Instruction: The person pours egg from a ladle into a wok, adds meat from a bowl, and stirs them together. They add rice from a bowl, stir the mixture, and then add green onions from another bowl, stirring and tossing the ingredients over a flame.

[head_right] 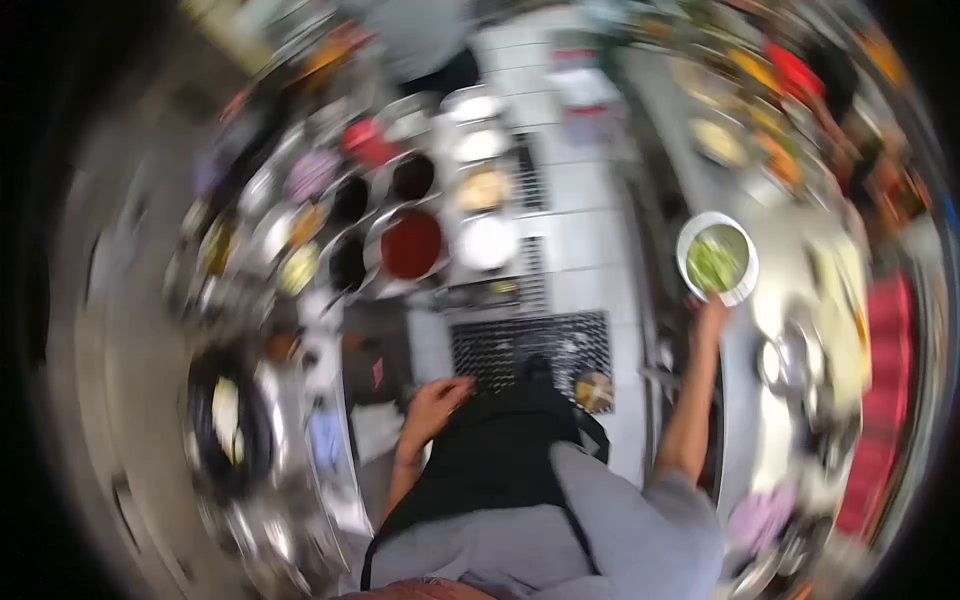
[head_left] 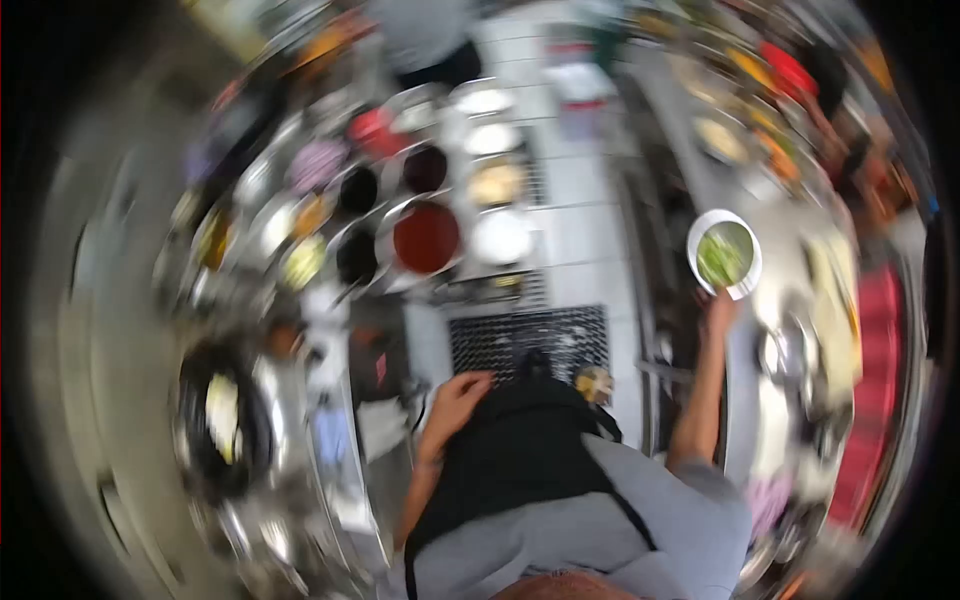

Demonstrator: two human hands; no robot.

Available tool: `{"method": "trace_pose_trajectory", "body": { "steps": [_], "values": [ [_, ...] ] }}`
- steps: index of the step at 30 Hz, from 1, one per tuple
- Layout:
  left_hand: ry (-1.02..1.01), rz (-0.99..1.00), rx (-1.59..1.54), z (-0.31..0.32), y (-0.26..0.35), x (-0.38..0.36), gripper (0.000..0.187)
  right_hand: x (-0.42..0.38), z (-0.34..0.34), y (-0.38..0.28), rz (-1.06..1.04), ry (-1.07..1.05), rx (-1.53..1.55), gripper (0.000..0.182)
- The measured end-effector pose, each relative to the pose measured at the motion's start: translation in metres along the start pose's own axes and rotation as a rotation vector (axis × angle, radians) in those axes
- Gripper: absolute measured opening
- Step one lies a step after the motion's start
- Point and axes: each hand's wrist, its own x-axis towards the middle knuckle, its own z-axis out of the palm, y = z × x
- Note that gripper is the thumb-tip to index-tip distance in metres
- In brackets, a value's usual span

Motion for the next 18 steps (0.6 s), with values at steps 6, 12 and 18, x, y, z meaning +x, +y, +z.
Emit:
{"method": "trace_pose_trajectory", "body": {
  "steps": [6,12,18],
  "values": [
    [-0.091,0.064,-0.637,-0.012,0.036,-0.005,0.052,-0.213,0.162,-0.012,0.119,-0.743,-0.268,0.023],
    [0.22,-0.014,-0.89,-0.096,0.04,-0.066,0.049,-0.375,0.272,-0.002,0.282,-1.383,-0.369,0.03],
    [1.315,0.14,-0.049,-0.307,0.09,-0.24,0.047,-0.449,0.313,-0.023,0.111,-1.685,-0.272,0.053]
  ]
}}
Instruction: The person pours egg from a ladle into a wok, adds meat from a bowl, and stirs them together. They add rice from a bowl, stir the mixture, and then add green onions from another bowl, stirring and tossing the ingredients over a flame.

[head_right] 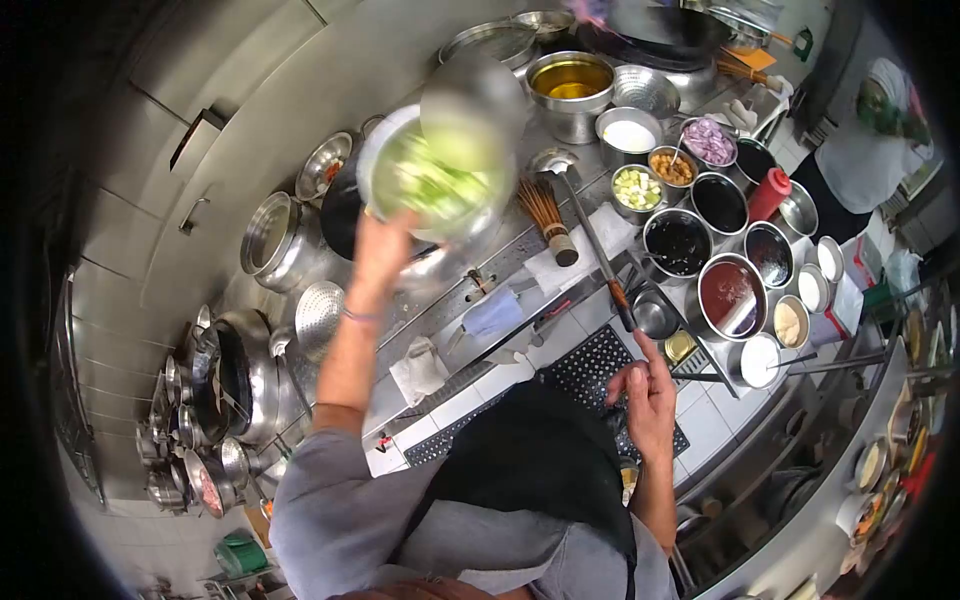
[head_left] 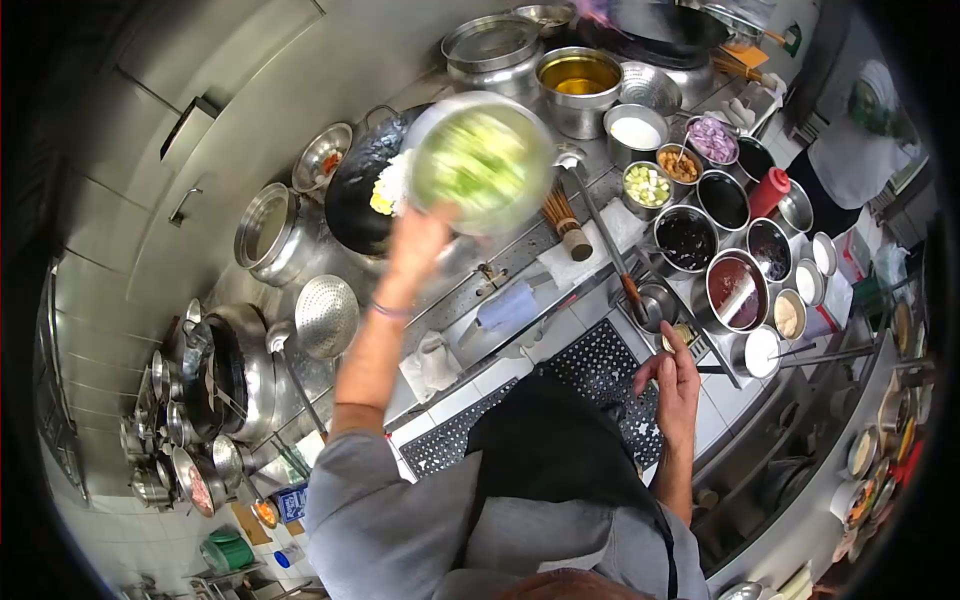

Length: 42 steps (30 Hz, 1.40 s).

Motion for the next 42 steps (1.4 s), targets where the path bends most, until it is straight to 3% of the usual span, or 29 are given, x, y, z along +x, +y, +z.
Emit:
{"method": "trace_pose_trajectory", "body": {
  "steps": [2,4,7,11,15,17,18,19,21,22,23,24,25,27,29,30,31,32,33,34,35,37,39,40,41,42],
  "values": [
    [0.332,0.634,0.27,-0.053,-0.005,0.062,0.052,0.006,0.009,0.009,0.035,0.033,-0.046,0.052],
    [0.447,0.583,0.451,-0.081,-0.011,0.095,0.058,0.005,0.012,0.023,0.098,0.076,-0.082,0.054],
    [0.46,0.641,0.77,-0.101,-0.096,0.172,0.059,-0.005,0.009,0.048,0.188,0.114,-0.123,0.053],
    [0.42,0.456,1.052,-0.116,-0.148,0.213,0.058,-0.019,0.003,0.07,0.266,0.183,-0.139,0.051],
    [0.552,0.254,1.107,-0.143,-0.152,0.211,0.055,-0.027,-0.003,0.071,0.274,0.27,-0.177,0.049],
    [0.456,0.363,1.164,-0.166,-0.191,0.192,0.058,-0.031,-0.007,0.076,0.259,0.337,-0.171,0.048],
    [0.373,0.429,1.444,-0.197,-0.253,0.207,0.062,-0.035,-0.01,0.077,0.27,0.353,-0.224,0.045],
    [0.221,-0.061,1.42,-0.181,-0.214,0.189,0.063,-0.037,-0.004,0.071,0.281,0.402,-0.199,0.043],
    [0.323,0.184,1.444,-0.186,-0.215,0.191,0.048,-0.044,-0.011,0.08,0.289,0.353,-0.212,0.042],
    [0.44,0.713,2.056,-0.216,-0.257,0.223,0.048,-0.042,-0.003,0.05,0.311,0.363,-0.224,0.04],
    [0.605,0.979,1.567,-0.24,-0.28,0.257,0.053,-0.043,-0.005,0.062,0.287,0.335,-0.285,0.042],
    [0.656,1.084,1.314,-0.21,-0.227,0.227,0.054,-0.045,-0.006,0.088,0.2,0.309,-0.376,0.043],
    [0.473,0.698,0.874,-0.194,-0.19,0.212,0.058,-0.046,-0.002,0.085,0.063,0.318,-0.479,0.041],
    [0.121,0.437,0.097,-0.086,-0.09,0.103,0.045,-0.044,0.002,0.068,-0.033,0.266,-0.485,0.036],
    [-0.22,0.127,-0.111,-0.031,-0.096,0.069,0.042,-0.048,0.005,0.047,-0.064,0.179,-0.35,0.041],
    [-0.247,-0.169,-0.168,0.015,-0.081,0.016,0.051,-0.048,0.004,0.054,-0.042,0.109,-0.298,0.051],
    [-0.301,-0.003,-0.273,0.075,-0.056,-0.043,0.045,-0.054,0.005,0.058,-0.022,0.138,-0.252,0.055],
    [-0.464,-0.131,-0.258,0.111,-0.05,-0.077,0.038,-0.063,0.005,0.053,-0.003,0.168,-0.202,0.059],
    [-0.572,-0.393,-0.197,0.147,-0.05,-0.097,0.034,-0.071,0.003,0.048,0.016,0.196,-0.148,0.063],
    [-0.746,-0.416,-0.282,0.184,-0.062,-0.123,0.04,-0.082,-0.003,0.041,0.025,0.244,0.064,0.064],
    [-0.896,-0.321,-0.388,0.217,-0.079,-0.145,0.042,-0.088,-0.015,0.05,-0.021,0.338,0.065,0.05],
    [-1.164,-0.317,-0.513,0.259,-0.058,-0.207,0.05,-0.112,-0.041,0.073,-0.059,0.628,0.325,0.036],
    [-1.492,-0.287,-0.485,0.283,-0.048,-0.233,0.058,-0.155,-0.087,0.057,-0.036,0.829,0.214,0.034],
    [-1.52,-0.197,-0.419,0.286,-0.037,-0.249,0.058,-0.181,-0.111,0.057,0.064,1.027,0.074,0.033],
    [-1.542,-0.107,-0.354,0.286,-0.029,-0.261,0.059,-0.213,-0.138,0.059,0.025,1.146,-0.116,0.035],
    [-1.599,-0.066,-0.314,0.29,-0.036,-0.265,0.054,-0.246,-0.16,0.051,0.005,1.344,0.046,0.031]
  ]
}}
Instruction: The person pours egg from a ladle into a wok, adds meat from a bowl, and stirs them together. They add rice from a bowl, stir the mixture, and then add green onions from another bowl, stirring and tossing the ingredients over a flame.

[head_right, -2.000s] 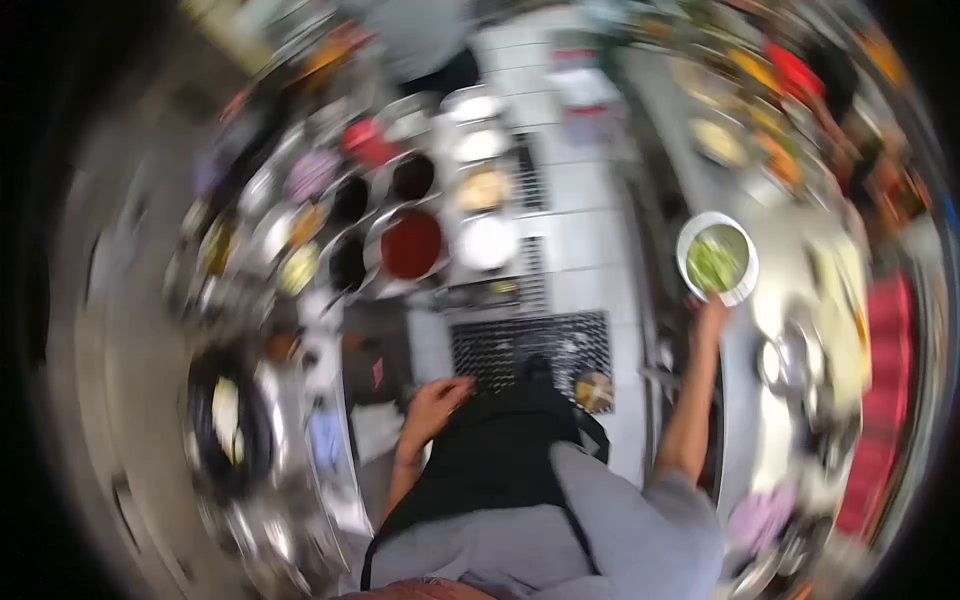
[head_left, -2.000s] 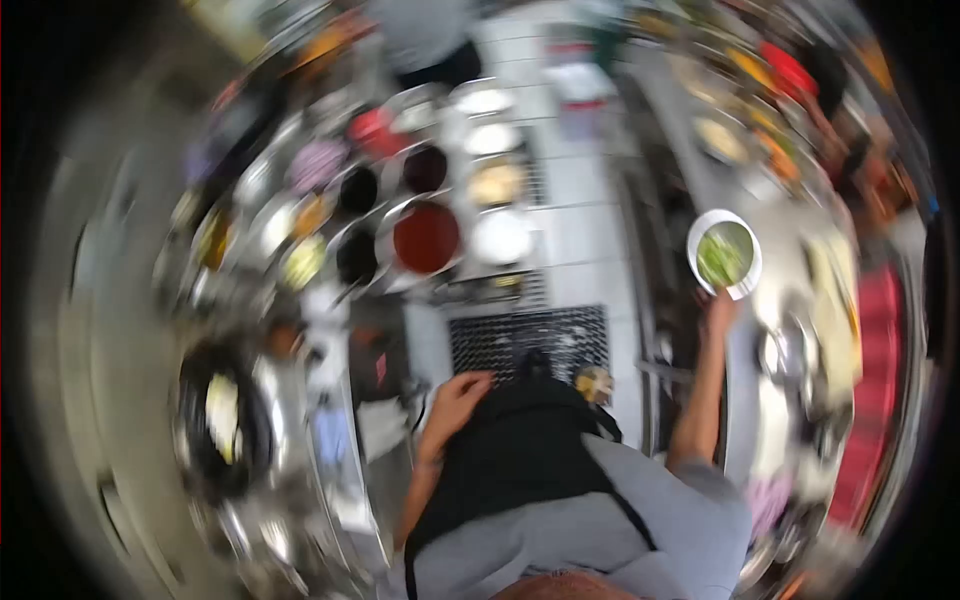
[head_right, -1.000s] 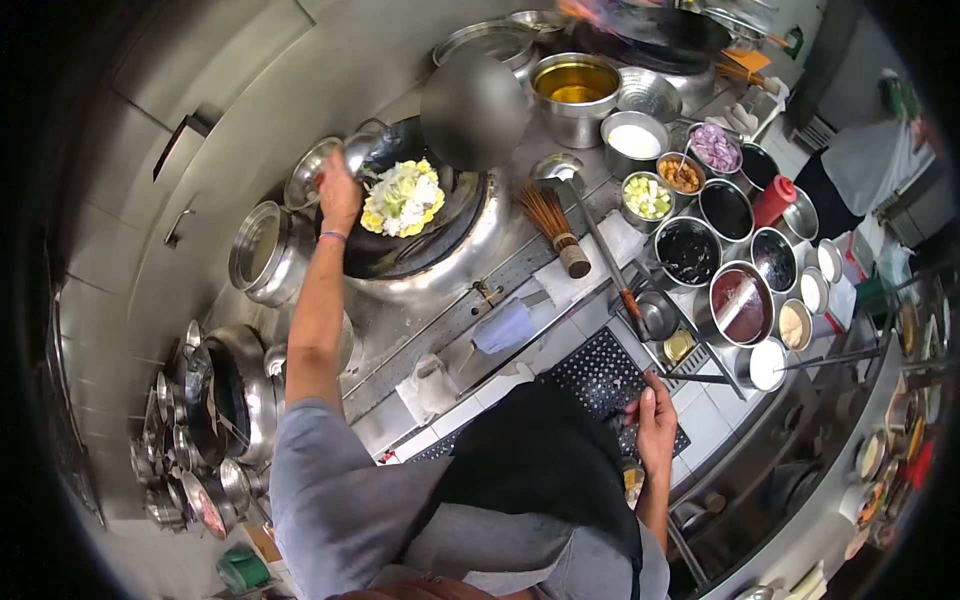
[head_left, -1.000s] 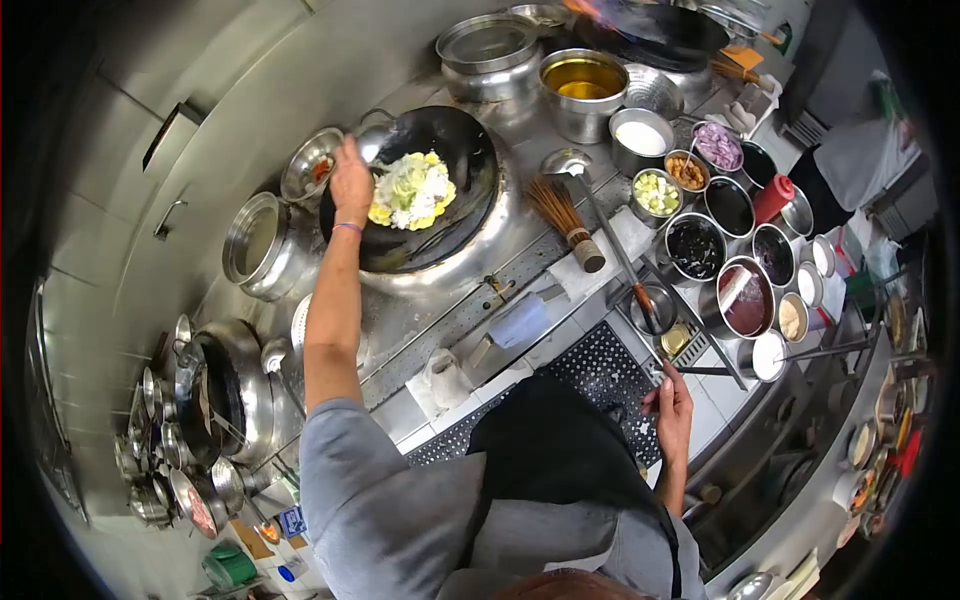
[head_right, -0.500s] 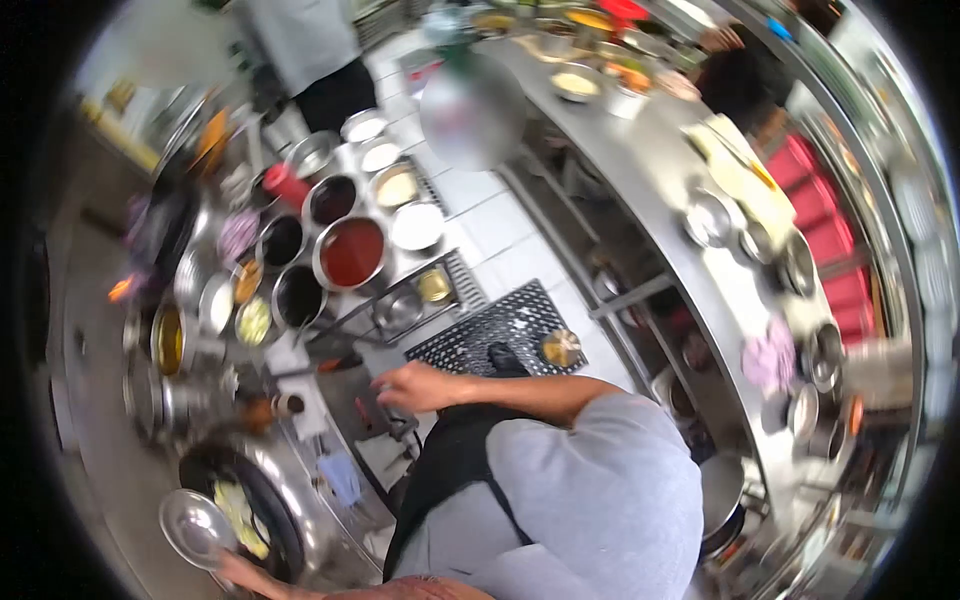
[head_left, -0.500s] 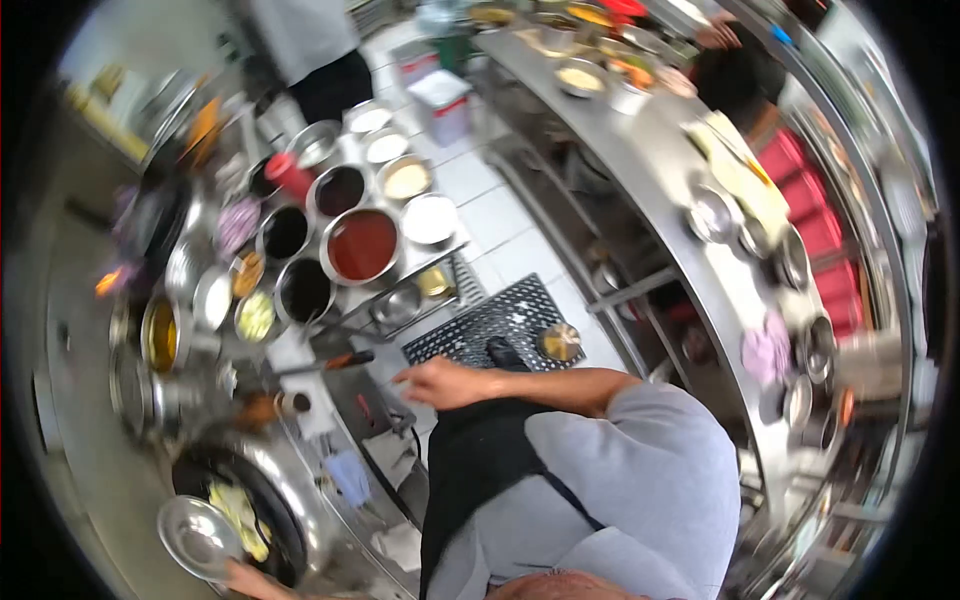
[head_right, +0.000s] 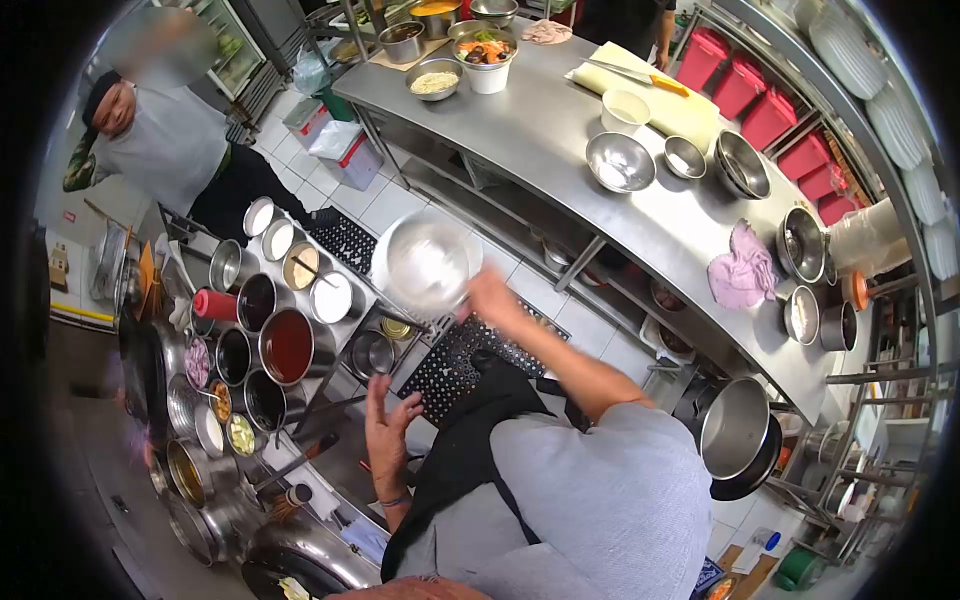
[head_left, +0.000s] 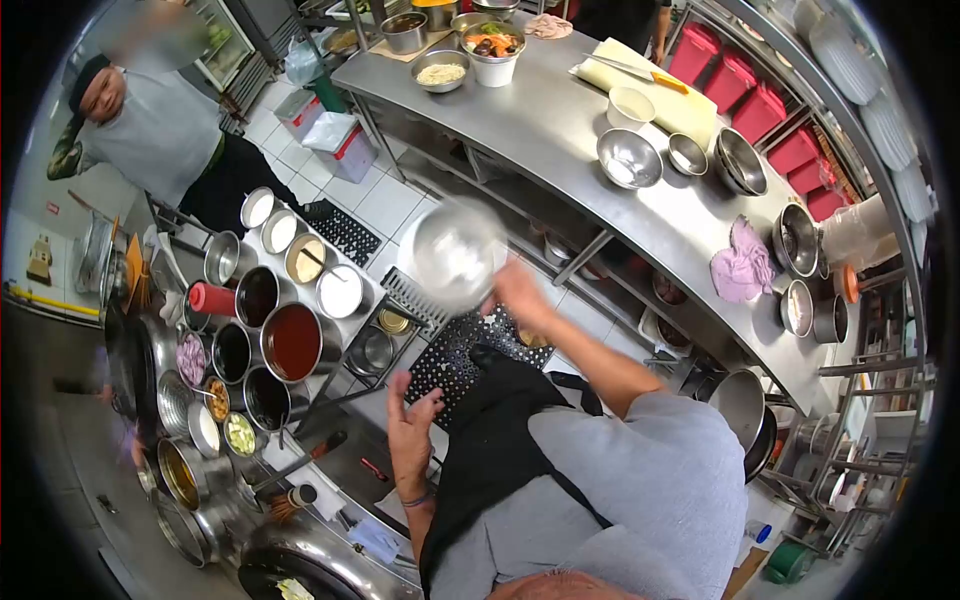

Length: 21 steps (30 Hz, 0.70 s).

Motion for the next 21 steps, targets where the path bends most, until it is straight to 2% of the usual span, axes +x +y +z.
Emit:
{"method": "trace_pose_trajectory", "body": {
  "steps": [1,2,3,4,5,6,7,8,9,10,11,12,13,14,15,17,19,21],
  "values": [
    [-0.026,-0.079,-0.001,-0.003,-0.012,0.004,0.052,0.007,-0.034,-0.024,-0.161,0.212,0.018,0.031],
    [-0.05,-0.157,-0.003,-0.008,-0.025,0.007,0.05,0.033,-0.083,-0.019,-0.108,0.319,-0.072,0.029],
    [-0.072,-0.233,-0.007,-0.01,-0.035,0.009,0.048,0.041,-0.114,-0.027,-0.117,0.545,0.022,0.027],
    [-0.047,-0.286,-0.03,-0.007,-0.041,0.01,0.039,0.059,-0.15,-0.022,-0.226,0.707,0.05,0.025],
    [-0.031,-0.316,-0.003,-0.006,-0.051,0.011,0.039,0.079,-0.184,-0.01,-0.213,0.926,0.071,0.026],
    [-0.003,-0.342,0.018,-0.006,-0.063,0.011,0.038,0.096,-0.228,0.009,-0.163,0.923,0.043,0.028],
    [0.043,-0.365,0.033,-0.005,-0.07,0.011,0.037,0.104,-0.247,0.01,-0.158,0.966,0.207,0.032],
    [0.052,-0.357,0.05,-0.002,-0.072,0.009,0.037,0.127,-0.287,0.054,-0.078,1.005,0.384,0.036],
    [0.029,-0.36,0.069,0.0,-0.078,0.009,0.038,0.13,-0.3,0.062,-0.059,0.867,0.578,0.037],
    [0.028,-0.362,0.082,-0.001,-0.084,0.011,0.038,0.138,-0.314,0.085,-0.111,0.789,0.638,0.04],
    [0.047,-0.368,0.091,-0.001,-0.085,0.007,0.038,0.151,-0.33,0.107,-0.114,0.702,0.548,0.045],
    [0.089,-0.336,0.1,0.005,-0.078,0.003,0.039,0.146,-0.31,0.103,-0.129,0.757,0.553,0.051],
    [0.135,-0.302,0.113,0.01,-0.07,0.002,0.039,0.142,-0.286,0.097,-0.08,0.738,0.548,0.05],
    [0.195,-0.251,0.205,0.013,-0.07,-0.001,0.04,0.139,-0.235,0.072,-0.078,0.797,0.458,0.04],
    [0.242,-0.21,0.304,0.014,-0.069,-0.003,0.04,0.144,-0.211,0.085,-0.07,0.722,0.407,0.03],
    [0.345,-0.22,0.313,0.015,-0.057,-0.008,0.04,0.154,-0.145,0.116,-0.098,0.103,0.41,0.022],
    [0.416,-0.23,0.303,0.011,-0.054,-0.021,0.04,0.124,-0.011,0.093,0.006,0.1,0.25,0.017],
    [0.492,-0.246,0.262,0.013,-0.06,-0.035,0.038,0.106,0.071,0.091,0.073,-0.3,-0.036,0.019]
  ]
}}
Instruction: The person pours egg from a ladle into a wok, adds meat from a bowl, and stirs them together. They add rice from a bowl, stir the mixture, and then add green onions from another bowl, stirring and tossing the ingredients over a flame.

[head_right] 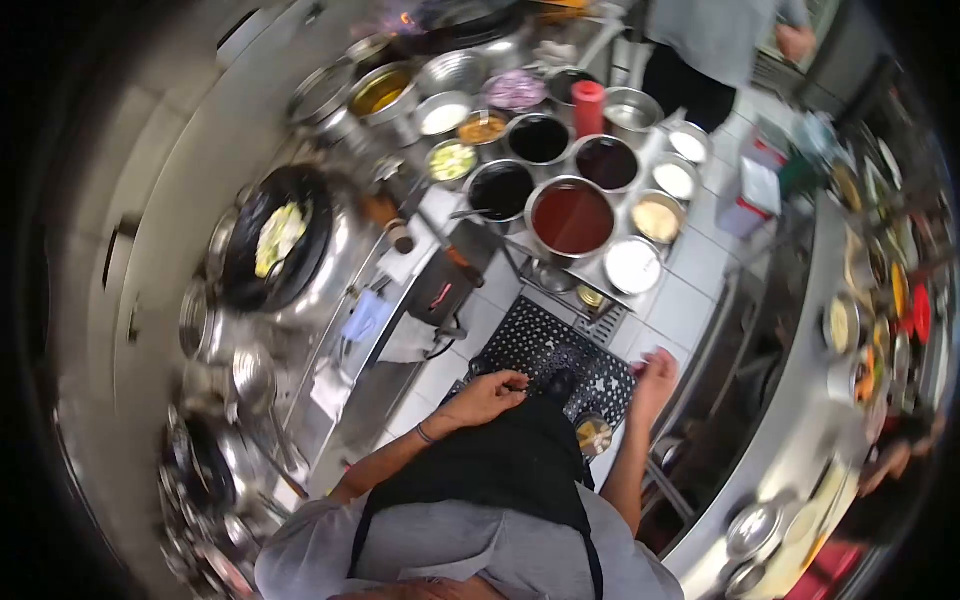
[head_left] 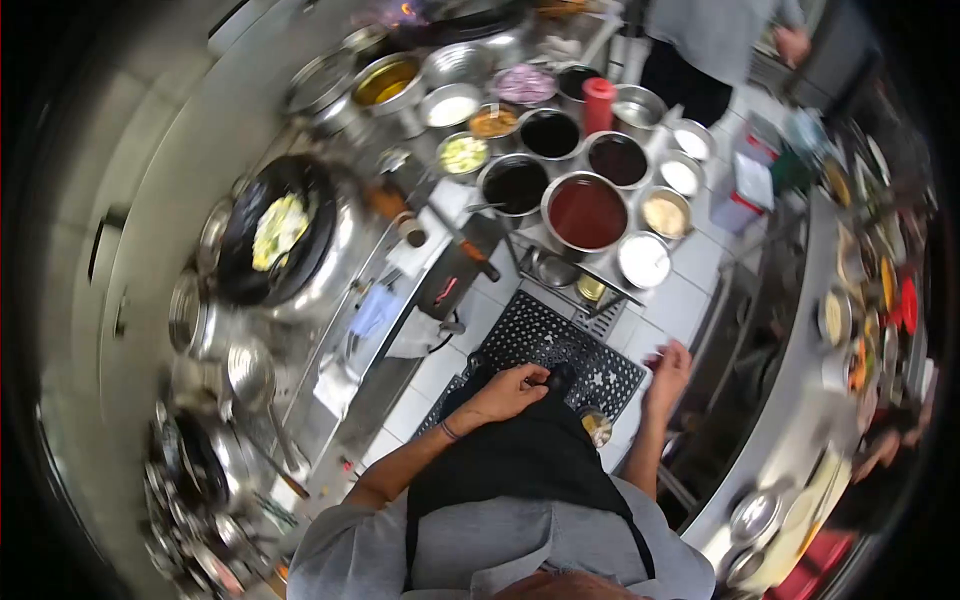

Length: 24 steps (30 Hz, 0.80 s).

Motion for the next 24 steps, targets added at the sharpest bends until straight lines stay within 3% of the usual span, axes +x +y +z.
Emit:
{"method": "trace_pose_trajectory", "body": {
  "steps": [4,6,7,8,10,11,15,18,20,23,24],
  "values": [
    [0.186,0.045,-0.067,-0.01,-0.028,-0.029,0.038,-0.013,0.143,-0.013,-0.19,-0.637,-0.302,0.012],
    [0.252,0.039,-0.145,-0.016,-0.039,-0.041,0.038,-0.029,0.208,-0.036,-0.774,-0.726,-0.476,0.01],
    [0.285,0.043,-0.183,-0.019,-0.045,-0.046,0.038,-0.035,0.233,-0.037,-0.69,-0.838,-0.45,0.012],
    [0.311,0.062,-0.209,-0.024,-0.055,-0.049,0.038,-0.036,0.26,-0.033,-0.875,-0.868,-0.555,0.015],
    [0.358,0.105,-0.252,-0.037,-0.074,-0.054,0.037,-0.037,0.312,-0.011,-0.924,-0.93,-0.6,0.022],
    [0.41,0.102,-0.249,-0.046,-0.073,-0.06,0.037,-0.039,0.334,-0.001,-0.991,-0.935,-0.684,0.035],
    [0.584,0.13,-0.298,-0.094,-0.072,-0.086,0.036,-0.024,0.393,0.059,-0.779,-1.052,-0.841,0.053],
    [0.695,0.15,-0.322,-0.126,-0.081,-0.113,0.035,-0.016,0.41,0.046,-0.652,-1.136,-0.904,0.055],
    [0.761,0.142,-0.343,-0.142,-0.098,-0.132,0.034,-0.036,0.405,0.028,-0.718,-1.143,-0.619,0.044],
    [0.828,0.109,-0.419,-0.158,-0.118,-0.159,0.033,-0.108,0.409,-0.056,-0.029,-1.353,-0.392,0.036],
    [0.836,0.087,-0.421,-0.162,-0.123,-0.168,0.033,-0.112,0.415,-0.061,0.184,-1.451,-0.223,0.048]
  ]
}}
